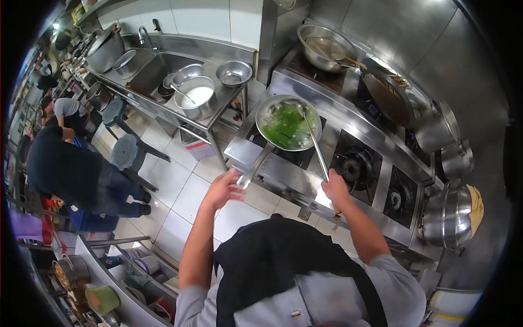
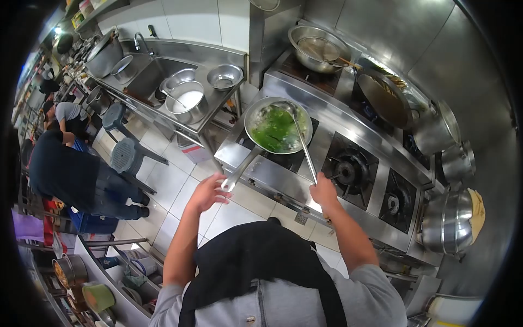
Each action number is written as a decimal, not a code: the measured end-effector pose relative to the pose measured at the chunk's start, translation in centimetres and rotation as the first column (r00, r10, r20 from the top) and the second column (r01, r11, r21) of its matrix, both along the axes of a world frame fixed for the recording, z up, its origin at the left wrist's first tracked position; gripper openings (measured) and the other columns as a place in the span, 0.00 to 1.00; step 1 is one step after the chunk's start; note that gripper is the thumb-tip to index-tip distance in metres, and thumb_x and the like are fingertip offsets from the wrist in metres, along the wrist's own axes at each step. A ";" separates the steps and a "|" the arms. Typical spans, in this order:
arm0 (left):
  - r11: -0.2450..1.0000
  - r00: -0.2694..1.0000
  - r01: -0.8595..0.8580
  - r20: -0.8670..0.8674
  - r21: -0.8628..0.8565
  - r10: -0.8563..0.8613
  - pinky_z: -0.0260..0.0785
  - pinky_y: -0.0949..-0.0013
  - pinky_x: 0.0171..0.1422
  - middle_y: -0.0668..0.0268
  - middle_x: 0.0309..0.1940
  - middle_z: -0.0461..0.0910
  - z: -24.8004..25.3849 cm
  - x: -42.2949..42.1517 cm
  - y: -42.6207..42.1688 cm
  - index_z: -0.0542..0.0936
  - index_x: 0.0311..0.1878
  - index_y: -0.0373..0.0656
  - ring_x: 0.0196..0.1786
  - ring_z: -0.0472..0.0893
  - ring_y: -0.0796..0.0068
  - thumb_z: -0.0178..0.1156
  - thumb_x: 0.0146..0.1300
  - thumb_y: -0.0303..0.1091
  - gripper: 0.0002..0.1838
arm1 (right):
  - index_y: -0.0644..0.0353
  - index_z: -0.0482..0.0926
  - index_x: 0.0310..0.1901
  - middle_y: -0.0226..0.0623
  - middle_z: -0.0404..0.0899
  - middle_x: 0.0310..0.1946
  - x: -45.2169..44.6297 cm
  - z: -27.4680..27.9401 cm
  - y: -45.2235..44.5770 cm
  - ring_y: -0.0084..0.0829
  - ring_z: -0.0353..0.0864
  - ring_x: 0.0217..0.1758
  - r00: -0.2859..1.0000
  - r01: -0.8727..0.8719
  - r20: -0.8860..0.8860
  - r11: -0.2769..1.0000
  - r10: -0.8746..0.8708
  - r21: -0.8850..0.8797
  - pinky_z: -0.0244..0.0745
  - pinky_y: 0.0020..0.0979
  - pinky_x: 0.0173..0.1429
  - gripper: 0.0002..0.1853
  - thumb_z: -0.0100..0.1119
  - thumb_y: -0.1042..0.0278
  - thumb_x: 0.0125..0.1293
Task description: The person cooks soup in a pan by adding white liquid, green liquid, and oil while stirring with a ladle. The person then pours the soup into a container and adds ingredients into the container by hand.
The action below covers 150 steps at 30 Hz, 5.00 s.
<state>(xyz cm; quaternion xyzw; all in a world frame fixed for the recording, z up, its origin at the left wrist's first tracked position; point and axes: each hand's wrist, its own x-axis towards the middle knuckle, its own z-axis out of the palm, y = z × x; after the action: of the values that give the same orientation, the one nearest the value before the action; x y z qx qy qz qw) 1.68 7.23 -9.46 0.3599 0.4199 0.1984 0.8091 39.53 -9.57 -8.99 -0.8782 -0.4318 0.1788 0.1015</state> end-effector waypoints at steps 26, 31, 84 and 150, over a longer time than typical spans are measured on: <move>0.917 0.989 0.079 0.146 -0.392 -0.023 0.69 0.70 0.26 0.57 0.36 0.83 1.0 5.8 -2.8 0.74 0.57 0.43 0.24 0.76 0.72 0.42 0.80 0.60 0.28 | 0.65 0.71 0.35 0.37 0.72 0.25 -0.6 13.4 -3.2 0.32 0.80 0.19 0.775 0.066 -0.631 0.997 -0.031 0.031 0.74 0.36 0.23 0.09 0.60 0.73 0.58; 0.945 0.995 0.098 0.025 -0.311 -0.095 0.81 0.62 0.36 0.50 0.44 0.84 -5.4 1.9 -4.8 0.72 0.62 0.39 0.32 0.83 0.64 0.48 0.77 0.61 0.31 | 0.67 0.73 0.37 0.54 0.79 0.30 -0.4 12.0 -6.7 0.53 0.82 0.37 0.970 -0.068 -0.234 0.997 0.060 -0.024 0.76 0.49 0.46 0.12 0.60 0.66 0.57; 0.982 0.618 0.120 -0.763 -0.146 -0.189 0.83 0.60 0.28 0.51 0.36 0.87 -23.1 -14.8 -11.5 0.81 0.46 0.29 0.29 0.88 0.62 0.57 0.68 0.39 0.18 | 0.64 0.73 0.44 0.36 0.71 0.24 -7.1 15.3 -4.8 0.27 0.69 0.19 0.282 0.320 -0.911 0.924 -0.302 -0.207 0.67 0.31 0.21 0.09 0.58 0.77 0.63; 0.977 0.600 0.215 -0.787 -0.015 -0.144 0.82 0.58 0.29 0.51 0.26 0.85 -21.3 -9.8 -9.7 0.84 0.41 0.28 0.25 0.85 0.59 0.58 0.65 0.42 0.21 | 0.64 0.73 0.38 0.33 0.69 0.20 1.7 9.6 -1.6 0.30 0.75 0.17 0.773 0.124 -0.633 0.989 -0.045 0.082 0.71 0.36 0.20 0.05 0.55 0.76 0.60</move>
<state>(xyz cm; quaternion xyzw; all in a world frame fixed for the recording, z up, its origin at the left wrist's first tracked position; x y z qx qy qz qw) -8.14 -2.48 -30.72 0.4831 0.6838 -0.0437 0.5451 41.21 -11.22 0.65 -0.7789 -0.3431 0.4308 0.3001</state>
